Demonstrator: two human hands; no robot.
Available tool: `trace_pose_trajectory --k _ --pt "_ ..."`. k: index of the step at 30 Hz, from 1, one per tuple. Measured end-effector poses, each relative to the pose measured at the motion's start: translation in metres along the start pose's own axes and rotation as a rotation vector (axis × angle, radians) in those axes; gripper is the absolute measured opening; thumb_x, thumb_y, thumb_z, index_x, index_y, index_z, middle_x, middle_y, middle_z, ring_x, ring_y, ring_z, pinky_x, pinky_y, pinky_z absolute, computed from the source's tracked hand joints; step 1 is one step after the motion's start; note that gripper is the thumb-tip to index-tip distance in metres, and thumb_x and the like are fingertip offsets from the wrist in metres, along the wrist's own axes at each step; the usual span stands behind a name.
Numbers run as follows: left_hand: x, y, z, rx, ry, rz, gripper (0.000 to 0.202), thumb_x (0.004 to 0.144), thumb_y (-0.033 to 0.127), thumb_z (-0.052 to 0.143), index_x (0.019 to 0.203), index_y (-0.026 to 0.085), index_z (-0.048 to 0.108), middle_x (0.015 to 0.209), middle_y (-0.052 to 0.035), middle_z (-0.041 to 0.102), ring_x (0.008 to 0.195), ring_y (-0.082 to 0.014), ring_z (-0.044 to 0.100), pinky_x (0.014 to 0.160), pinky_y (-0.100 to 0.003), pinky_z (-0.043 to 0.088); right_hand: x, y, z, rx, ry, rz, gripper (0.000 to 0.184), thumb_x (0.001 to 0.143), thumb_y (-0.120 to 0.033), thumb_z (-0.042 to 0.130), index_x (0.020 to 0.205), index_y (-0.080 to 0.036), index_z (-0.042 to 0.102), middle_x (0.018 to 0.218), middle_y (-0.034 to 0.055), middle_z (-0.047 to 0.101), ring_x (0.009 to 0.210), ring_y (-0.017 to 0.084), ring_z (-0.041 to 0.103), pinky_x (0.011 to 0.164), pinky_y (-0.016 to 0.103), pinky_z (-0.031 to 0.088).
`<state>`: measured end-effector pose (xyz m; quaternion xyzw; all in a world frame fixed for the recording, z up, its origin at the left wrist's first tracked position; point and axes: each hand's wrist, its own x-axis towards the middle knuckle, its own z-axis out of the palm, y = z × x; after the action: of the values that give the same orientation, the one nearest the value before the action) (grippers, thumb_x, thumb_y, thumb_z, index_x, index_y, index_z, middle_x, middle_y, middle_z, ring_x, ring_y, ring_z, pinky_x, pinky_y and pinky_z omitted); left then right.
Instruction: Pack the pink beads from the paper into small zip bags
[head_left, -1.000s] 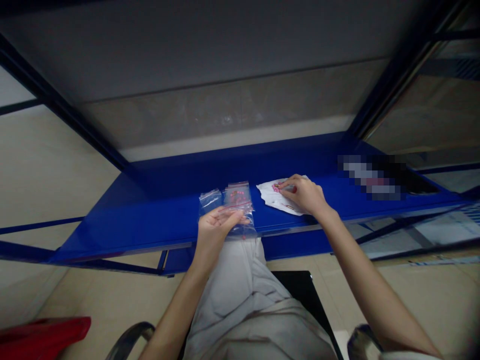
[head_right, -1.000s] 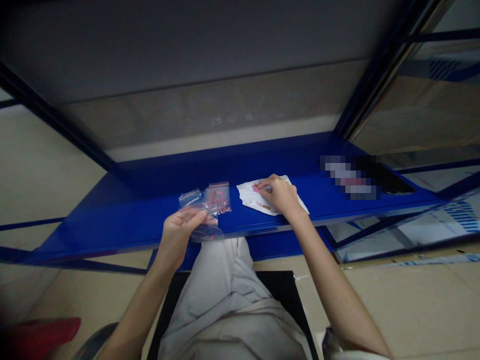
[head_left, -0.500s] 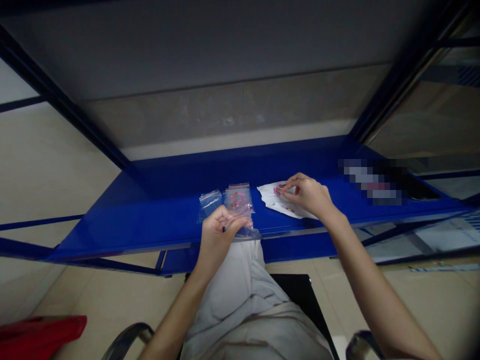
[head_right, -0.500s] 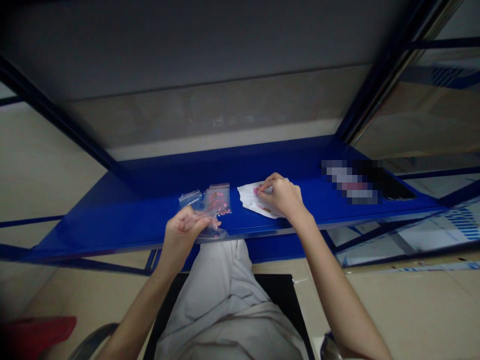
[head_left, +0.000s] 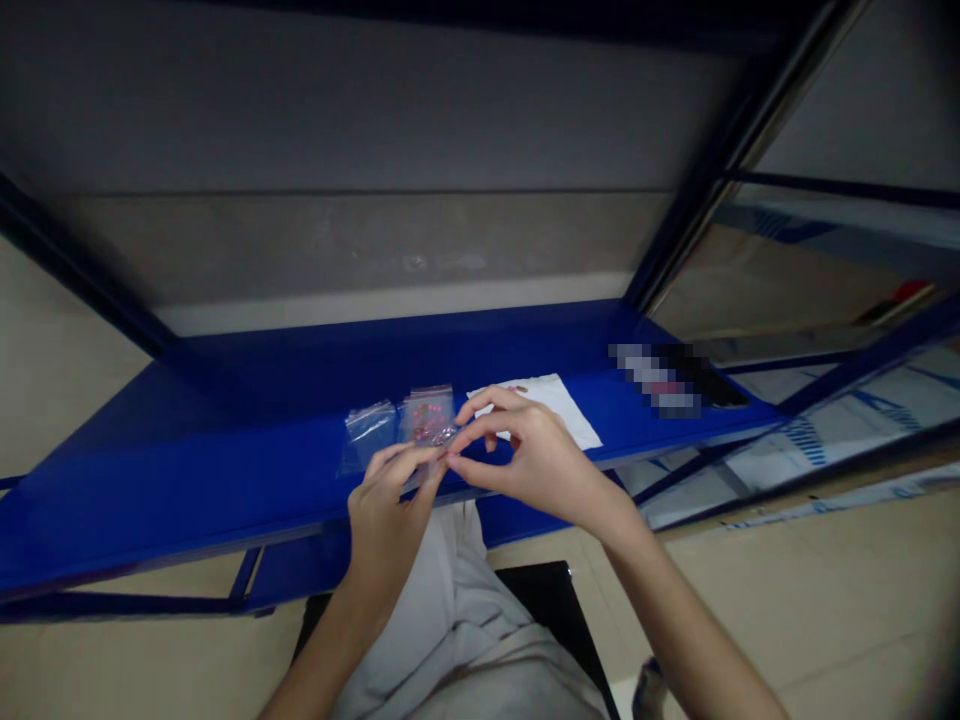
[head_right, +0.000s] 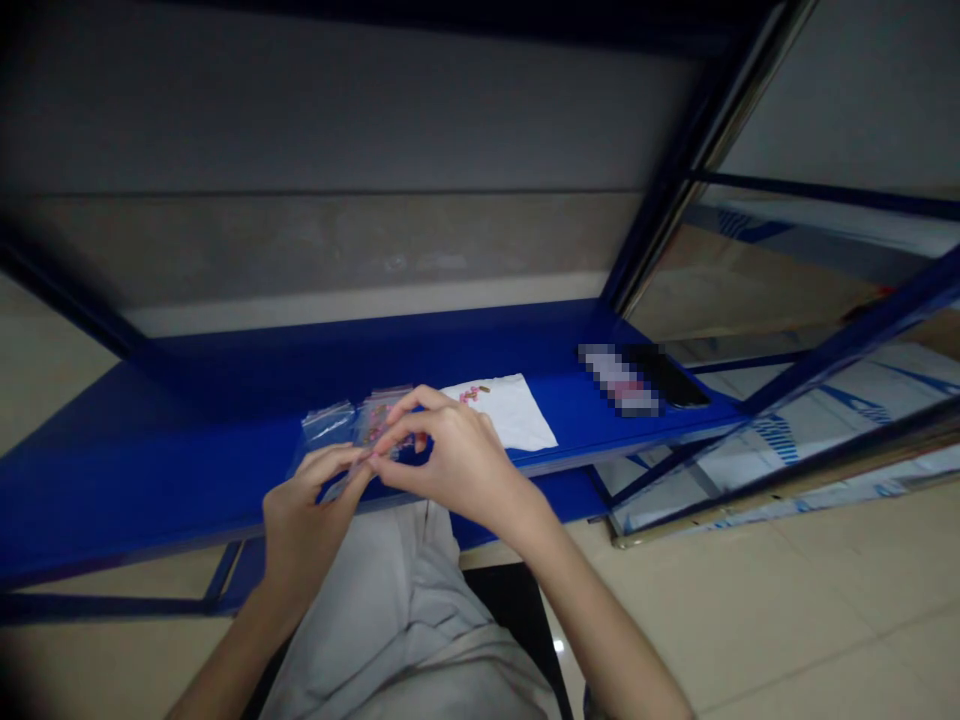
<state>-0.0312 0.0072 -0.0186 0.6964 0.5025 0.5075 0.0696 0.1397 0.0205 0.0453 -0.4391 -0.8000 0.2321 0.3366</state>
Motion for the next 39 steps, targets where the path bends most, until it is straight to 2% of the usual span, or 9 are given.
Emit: trace_pose_trajectory --k 3,6,9,13,18,22,26,31,39 --pt "0.0 -0.005 0.0 0.04 0.029 0.096 0.008 0.077 0.027 0.065 0.081 0.025 0.071 0.075 0.001 0.074 0.072 -0.0177 0.067 0.07 -0.027 0.053 0.0 0.001 0.0 -0.048 0.036 0.038 0.01 0.076 -0.031 0.066 0.08 -0.024 0.073 0.101 0.0016 0.062 0.075 0.012 0.059 0.064 0.025 0.046" --pt "-0.001 -0.006 -0.001 0.059 0.048 0.132 0.009 0.077 0.031 0.065 0.079 0.025 0.072 0.073 0.0014 0.074 0.071 -0.0178 0.067 0.068 -0.026 0.053 0.0 0.002 -0.001 -0.052 0.041 0.039 0.009 0.076 -0.03 0.067 0.079 -0.023 0.072 0.101 0.0011 0.062 0.074 0.011 0.059 0.064 0.024 0.046" --pt "-0.001 -0.003 -0.002 0.078 0.052 0.098 0.009 0.077 0.031 0.065 0.073 0.025 0.07 0.067 0.002 0.072 0.071 -0.0178 0.066 0.063 -0.025 0.052 -0.001 0.001 -0.002 -0.025 0.044 0.023 0.008 0.076 -0.029 0.067 0.079 -0.023 0.072 0.1 0.0006 0.062 0.07 0.01 0.058 0.061 0.024 0.045" --pt "-0.002 0.002 -0.003 0.067 0.018 0.018 0.011 0.076 0.03 0.067 0.066 0.025 0.068 0.064 0.0024 0.071 0.073 -0.0179 0.066 0.064 -0.025 0.051 -0.003 -0.002 -0.006 0.034 0.102 0.006 0.009 0.078 -0.027 0.065 0.082 -0.023 0.071 0.097 0.0019 0.062 0.067 0.01 0.055 0.057 0.023 0.043" --pt "-0.001 0.007 -0.006 0.085 0.0 0.028 0.012 0.077 0.027 0.066 0.065 0.024 0.066 0.062 0.0032 0.07 0.075 -0.0175 0.065 0.068 -0.026 0.05 -0.004 -0.005 -0.006 0.062 0.019 -0.031 0.006 0.076 -0.024 0.066 0.08 -0.022 0.071 0.097 0.0015 0.062 0.067 0.009 0.055 0.056 0.022 0.043" --pt "-0.001 0.011 -0.006 0.142 0.001 0.109 0.015 0.081 0.028 0.062 0.067 0.024 0.065 0.064 0.0037 0.071 0.07 -0.0163 0.065 0.072 -0.028 0.05 -0.004 -0.002 -0.002 -0.03 0.011 0.013 0.007 0.076 -0.027 0.067 0.078 -0.024 0.072 0.097 0.0012 0.063 0.066 0.01 0.055 0.054 0.023 0.041" --pt "-0.002 0.012 -0.005 0.167 -0.041 0.189 0.017 0.086 0.023 0.056 0.072 0.022 0.066 0.066 0.0052 0.072 0.062 -0.0125 0.065 0.083 -0.031 0.046 -0.004 0.005 0.0 -0.082 0.009 0.047 0.008 0.076 -0.03 0.067 0.075 -0.024 0.073 0.096 0.0023 0.064 0.067 0.012 0.057 0.057 0.025 0.043" --pt "-0.003 0.008 -0.002 0.175 -0.094 0.304 0.013 0.087 0.017 0.055 0.084 0.021 0.066 0.084 0.0044 0.074 0.072 -0.0116 0.067 0.093 -0.034 0.04 -0.004 0.009 0.004 -0.073 -0.019 0.068 0.01 0.077 -0.03 0.066 0.075 -0.025 0.074 0.1 0.0028 0.064 0.073 0.014 0.06 0.061 0.026 0.047" --pt "-0.003 0.008 -0.004 0.211 -0.013 0.341 0.012 0.086 0.017 0.056 0.093 0.018 0.066 0.086 0.0 0.075 0.074 -0.0126 0.068 0.092 -0.034 0.042 -0.002 0.005 0.011 -0.113 0.015 0.05 0.013 0.079 -0.026 0.063 0.074 -0.026 0.075 0.107 0.0027 0.065 0.087 0.019 0.063 0.076 0.031 0.05"
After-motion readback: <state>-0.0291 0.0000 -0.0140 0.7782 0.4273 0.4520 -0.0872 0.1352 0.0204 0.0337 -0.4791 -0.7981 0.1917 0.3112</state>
